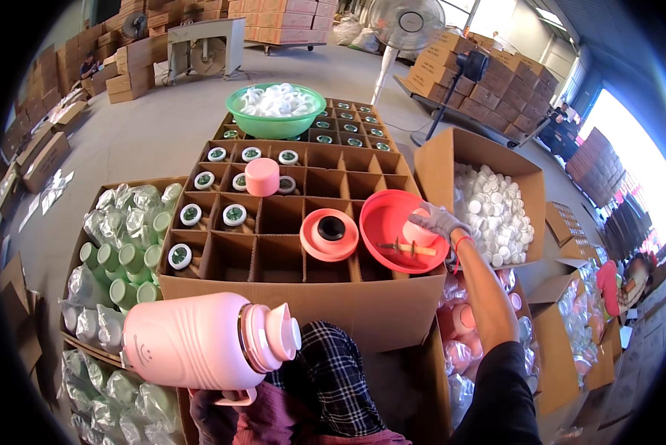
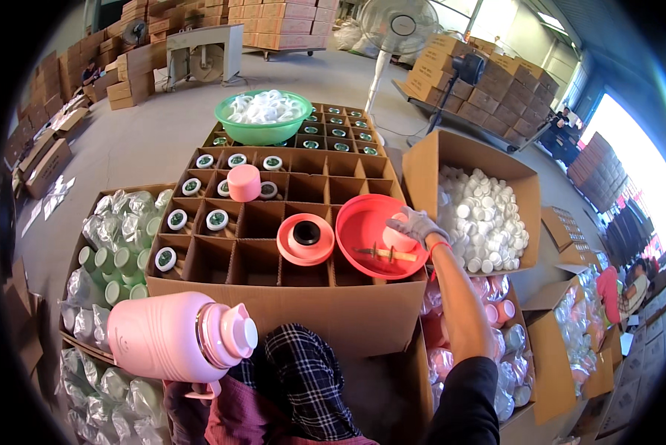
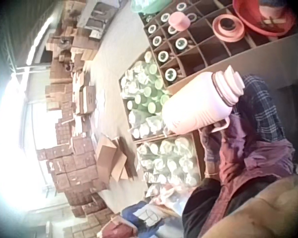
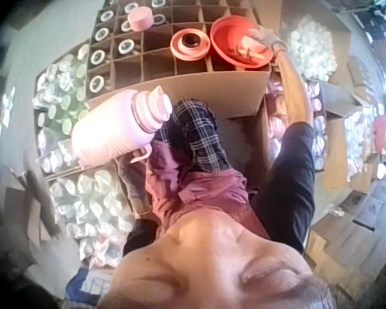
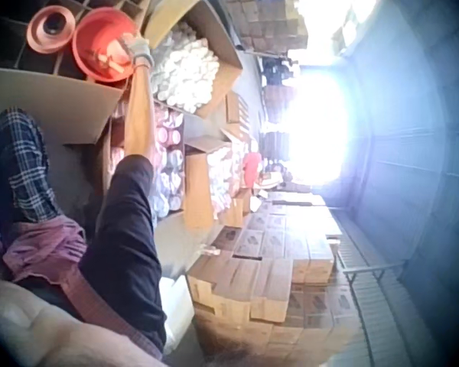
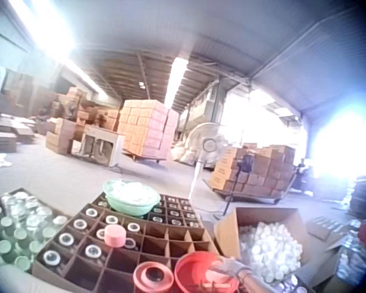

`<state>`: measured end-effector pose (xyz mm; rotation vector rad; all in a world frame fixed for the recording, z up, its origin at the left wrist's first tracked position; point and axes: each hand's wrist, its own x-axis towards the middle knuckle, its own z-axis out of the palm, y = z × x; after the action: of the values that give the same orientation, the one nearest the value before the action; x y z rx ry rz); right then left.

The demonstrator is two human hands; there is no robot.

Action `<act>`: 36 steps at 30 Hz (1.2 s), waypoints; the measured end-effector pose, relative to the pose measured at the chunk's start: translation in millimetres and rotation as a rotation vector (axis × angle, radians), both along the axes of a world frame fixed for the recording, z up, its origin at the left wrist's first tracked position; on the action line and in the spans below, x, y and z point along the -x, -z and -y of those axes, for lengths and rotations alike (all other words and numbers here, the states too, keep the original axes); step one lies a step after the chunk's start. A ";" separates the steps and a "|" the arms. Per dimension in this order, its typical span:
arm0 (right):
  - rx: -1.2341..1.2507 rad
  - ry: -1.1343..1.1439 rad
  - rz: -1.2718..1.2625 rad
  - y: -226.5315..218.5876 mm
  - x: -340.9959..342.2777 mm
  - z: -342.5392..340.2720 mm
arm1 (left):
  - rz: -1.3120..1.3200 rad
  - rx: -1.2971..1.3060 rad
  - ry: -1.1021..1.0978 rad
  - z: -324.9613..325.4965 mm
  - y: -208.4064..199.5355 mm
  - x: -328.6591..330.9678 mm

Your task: The person assembles pink plastic containers by inserting a black circular insert and a white cap into each container, then places the finished units into a cardboard box. The person repeats this process for multiple containers.

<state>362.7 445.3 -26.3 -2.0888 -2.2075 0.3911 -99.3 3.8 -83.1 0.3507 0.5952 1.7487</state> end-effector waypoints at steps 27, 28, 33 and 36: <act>-1.152 -1.446 -0.123 -90.0 119.7 337.7 | -0.706 0.080 -0.070 37.9 -28.0 -18.3; -1.099 -1.463 -0.169 -91.8 129.6 342.2 | -0.580 0.071 0.058 35.1 -37.9 -15.5; -0.731 -1.168 -0.869 -67.7 164.8 339.6 | 0.068 -0.036 0.343 26.2 -50.9 -28.4; -0.575 -0.843 -1.121 -36.6 173.3 341.1 | -0.433 0.015 0.113 22.0 -73.7 -47.2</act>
<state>189.4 104.2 10.3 -0.3466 -1.9077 0.6366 -52.1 -18.2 -9.4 0.7491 0.8779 1.5659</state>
